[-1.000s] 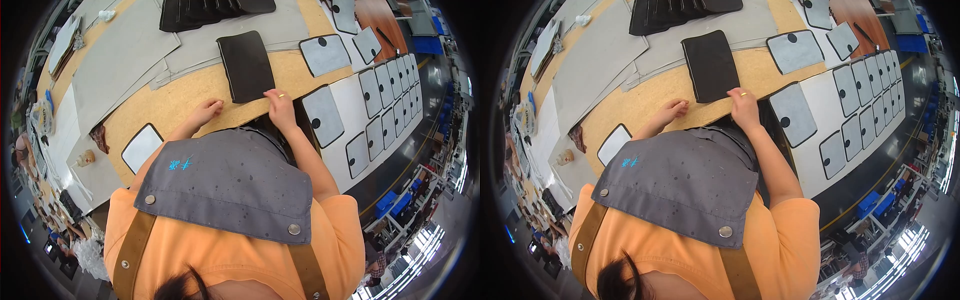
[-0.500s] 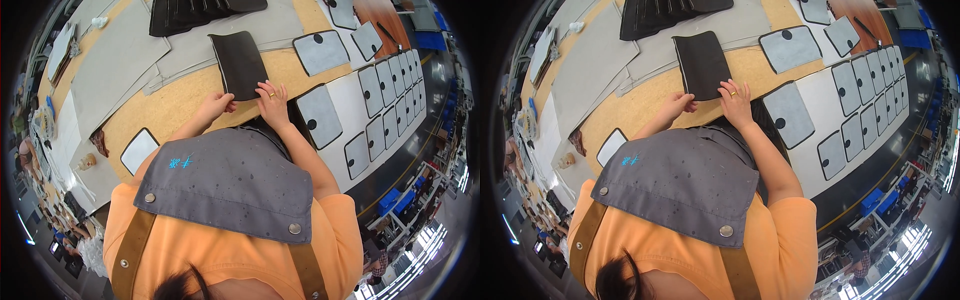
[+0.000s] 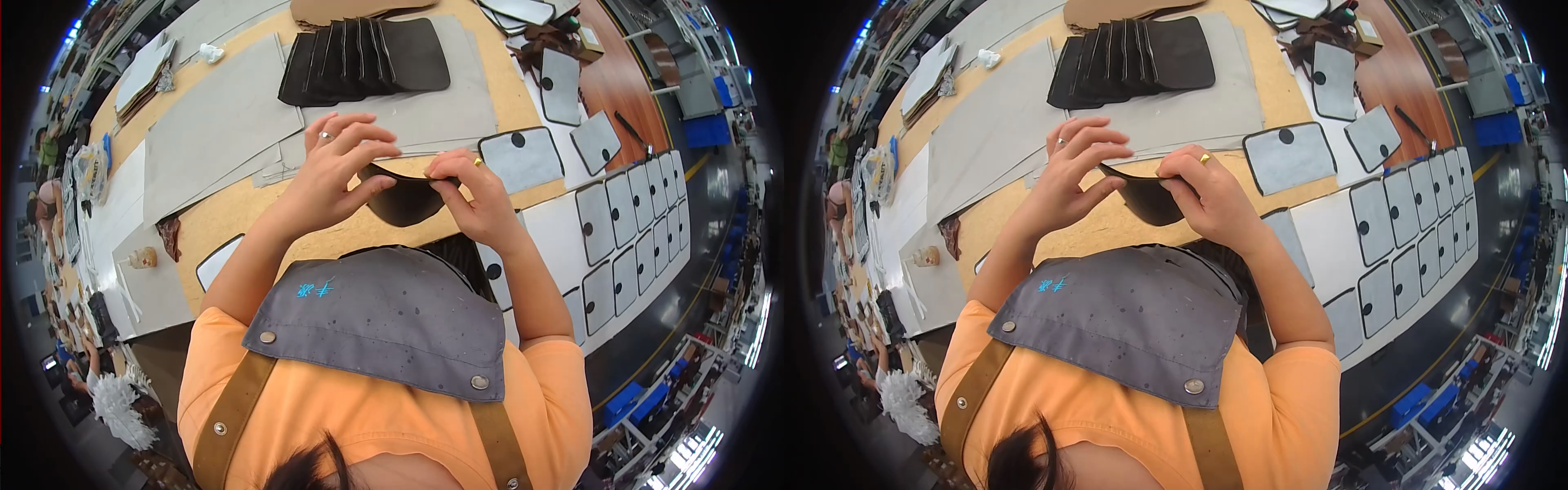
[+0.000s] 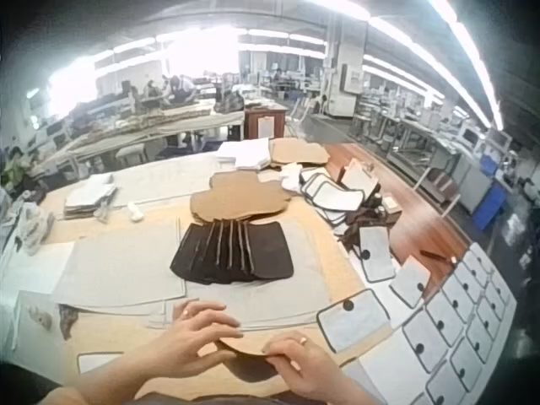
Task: Manually aligning and folding leather components for a pouch or wallet.
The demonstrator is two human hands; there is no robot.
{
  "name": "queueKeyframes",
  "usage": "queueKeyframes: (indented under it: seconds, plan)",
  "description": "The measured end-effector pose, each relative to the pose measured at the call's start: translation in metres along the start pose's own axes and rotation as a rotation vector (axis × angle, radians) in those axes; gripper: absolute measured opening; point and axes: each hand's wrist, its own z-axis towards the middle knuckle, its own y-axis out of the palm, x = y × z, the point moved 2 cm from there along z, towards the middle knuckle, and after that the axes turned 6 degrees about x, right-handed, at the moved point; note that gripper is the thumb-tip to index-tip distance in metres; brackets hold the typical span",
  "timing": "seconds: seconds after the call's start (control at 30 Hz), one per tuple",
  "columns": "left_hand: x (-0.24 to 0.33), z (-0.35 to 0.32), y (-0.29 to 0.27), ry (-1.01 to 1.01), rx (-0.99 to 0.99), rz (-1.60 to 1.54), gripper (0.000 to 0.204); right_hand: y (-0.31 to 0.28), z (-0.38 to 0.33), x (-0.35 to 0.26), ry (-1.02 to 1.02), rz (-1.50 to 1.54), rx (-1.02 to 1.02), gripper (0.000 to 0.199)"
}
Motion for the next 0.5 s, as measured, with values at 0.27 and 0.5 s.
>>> queueKeyframes:
  seconds: [0.27, 0.5]
  plan:
    - [0.015, 0.020, -0.009, -0.108, -0.223, -0.327, 0.013, -0.022, 0.012, -0.019, -0.149, -0.219, -0.050, 0.018]
    - [0.027, 0.032, -0.012, -0.088, -0.244, -0.347, 0.012, -0.022, 0.020, -0.022, -0.141, -0.154, -0.068, 0.011]
